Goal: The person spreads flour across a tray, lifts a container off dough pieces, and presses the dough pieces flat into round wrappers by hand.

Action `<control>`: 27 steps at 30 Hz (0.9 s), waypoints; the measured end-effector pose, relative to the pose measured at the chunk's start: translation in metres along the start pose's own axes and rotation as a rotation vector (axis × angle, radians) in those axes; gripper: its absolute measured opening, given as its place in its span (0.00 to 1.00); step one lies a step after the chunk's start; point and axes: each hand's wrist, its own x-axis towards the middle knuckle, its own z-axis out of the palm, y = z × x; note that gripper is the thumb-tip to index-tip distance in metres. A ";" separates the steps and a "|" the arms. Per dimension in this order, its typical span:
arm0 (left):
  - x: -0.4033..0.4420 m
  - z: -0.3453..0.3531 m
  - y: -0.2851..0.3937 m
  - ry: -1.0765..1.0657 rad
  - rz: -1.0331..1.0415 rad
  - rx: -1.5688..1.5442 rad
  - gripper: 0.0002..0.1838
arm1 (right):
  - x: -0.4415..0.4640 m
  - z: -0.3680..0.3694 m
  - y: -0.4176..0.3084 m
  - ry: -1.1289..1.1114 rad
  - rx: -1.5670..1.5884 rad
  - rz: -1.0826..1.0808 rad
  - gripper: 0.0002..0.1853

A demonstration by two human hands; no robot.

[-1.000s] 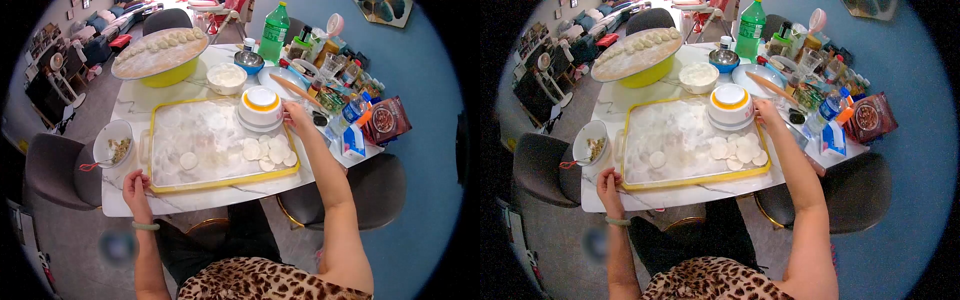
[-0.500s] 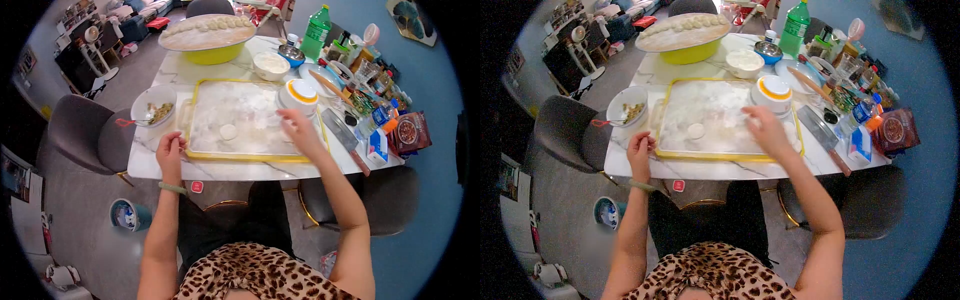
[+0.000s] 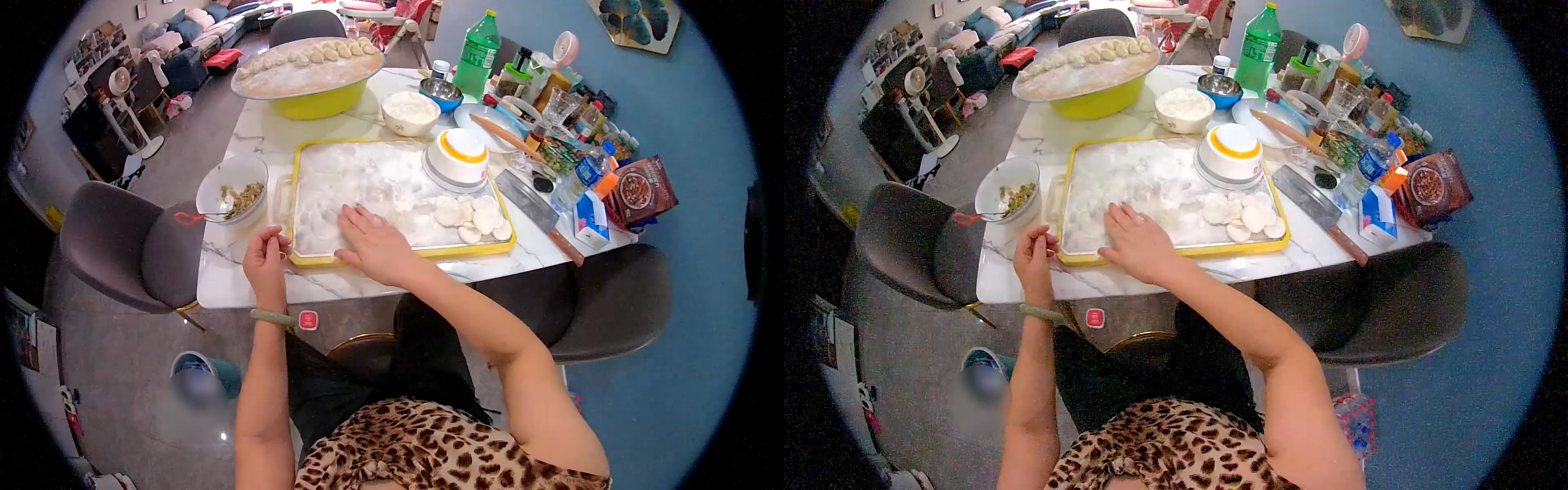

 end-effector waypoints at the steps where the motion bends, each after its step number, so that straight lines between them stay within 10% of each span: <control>1: -0.001 0.001 0.003 -0.004 -0.012 -0.009 0.07 | -0.003 -0.003 0.002 -0.025 0.005 0.007 0.33; 9: -0.005 0.004 0.008 -0.002 0.049 0.057 0.08 | 0.000 -0.006 0.020 0.014 0.170 0.029 0.32; 15: -0.014 0.051 0.046 -0.530 0.601 0.873 0.17 | 0.055 -0.003 0.102 0.268 0.040 0.287 0.32; 27: 0.004 0.070 0.015 -0.868 0.552 1.101 0.27 | 0.088 0.008 0.141 0.165 -0.062 0.425 0.34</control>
